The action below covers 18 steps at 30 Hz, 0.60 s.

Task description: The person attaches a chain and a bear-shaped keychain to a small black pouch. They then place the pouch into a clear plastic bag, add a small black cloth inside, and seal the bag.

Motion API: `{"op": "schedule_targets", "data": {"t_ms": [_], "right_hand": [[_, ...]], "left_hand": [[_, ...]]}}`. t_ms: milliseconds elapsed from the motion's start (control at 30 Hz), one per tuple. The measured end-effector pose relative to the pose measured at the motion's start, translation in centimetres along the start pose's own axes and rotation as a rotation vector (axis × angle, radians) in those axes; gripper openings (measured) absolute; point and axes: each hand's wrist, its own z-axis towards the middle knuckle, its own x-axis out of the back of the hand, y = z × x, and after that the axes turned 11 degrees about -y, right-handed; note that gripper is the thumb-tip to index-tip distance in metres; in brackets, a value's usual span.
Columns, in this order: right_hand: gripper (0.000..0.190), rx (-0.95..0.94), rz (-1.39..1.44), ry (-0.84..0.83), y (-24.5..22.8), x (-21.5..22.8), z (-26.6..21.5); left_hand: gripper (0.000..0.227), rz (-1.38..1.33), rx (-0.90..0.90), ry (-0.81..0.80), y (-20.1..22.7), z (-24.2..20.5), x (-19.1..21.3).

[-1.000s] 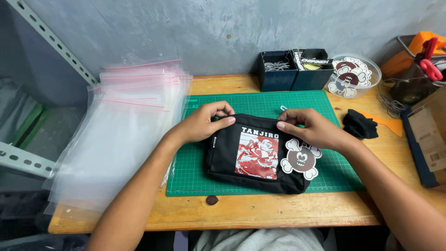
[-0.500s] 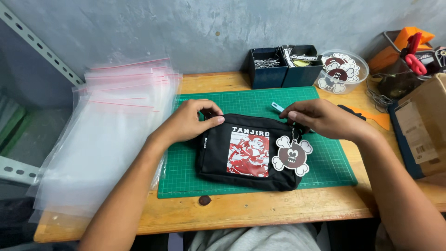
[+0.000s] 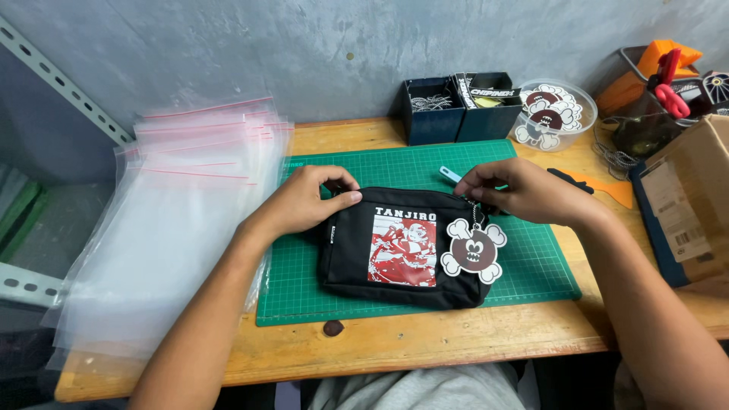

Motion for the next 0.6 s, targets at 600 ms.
{"op": "schedule_targets", "data": {"t_ms": [600], "right_hand": [[0.015,-0.157,-0.127,-0.122,-1.6,0.0,-2.6]], "left_hand": [[0.015,0.195,-0.015,0.233,-1.2,0.4,-0.6]]}}
